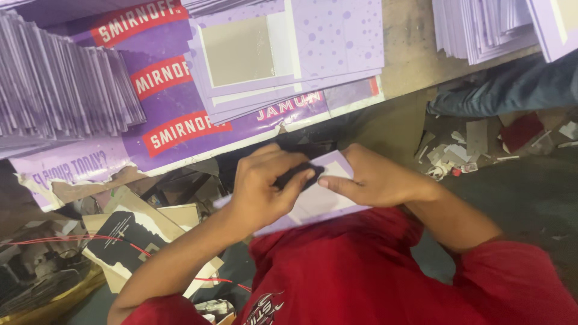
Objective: The person wipes the surface of purple printed cards with a dark cloth, then folds each card in half and stacks them. The person repeats this process for multiple cards on a table with large stacks of similar items.
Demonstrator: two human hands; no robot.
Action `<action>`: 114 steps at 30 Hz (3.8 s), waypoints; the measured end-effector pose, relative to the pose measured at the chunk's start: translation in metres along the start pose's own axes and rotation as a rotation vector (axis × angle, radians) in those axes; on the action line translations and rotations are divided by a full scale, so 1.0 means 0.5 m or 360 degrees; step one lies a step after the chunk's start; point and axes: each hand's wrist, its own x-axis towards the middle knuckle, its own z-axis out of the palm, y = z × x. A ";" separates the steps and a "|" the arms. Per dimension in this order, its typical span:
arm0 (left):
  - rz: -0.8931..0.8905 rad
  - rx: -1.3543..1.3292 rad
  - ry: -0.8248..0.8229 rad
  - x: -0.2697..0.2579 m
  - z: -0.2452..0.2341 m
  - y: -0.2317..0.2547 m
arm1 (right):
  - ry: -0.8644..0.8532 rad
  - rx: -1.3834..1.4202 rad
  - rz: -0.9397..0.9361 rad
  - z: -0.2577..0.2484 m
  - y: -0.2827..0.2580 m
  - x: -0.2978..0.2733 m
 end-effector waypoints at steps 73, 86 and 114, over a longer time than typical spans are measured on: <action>-0.0028 0.1718 0.0831 0.021 -0.236 -0.042 | 0.1521 0.1434 -0.0992 -0.061 -0.066 -0.016; -0.0229 -0.0909 -0.0043 0.124 -0.139 -0.093 | 0.0418 0.1484 -0.0822 0.069 0.025 0.018; -0.0642 0.0266 0.0101 0.209 -0.081 -0.172 | 0.0495 0.0836 -0.0373 -0.134 -0.039 0.127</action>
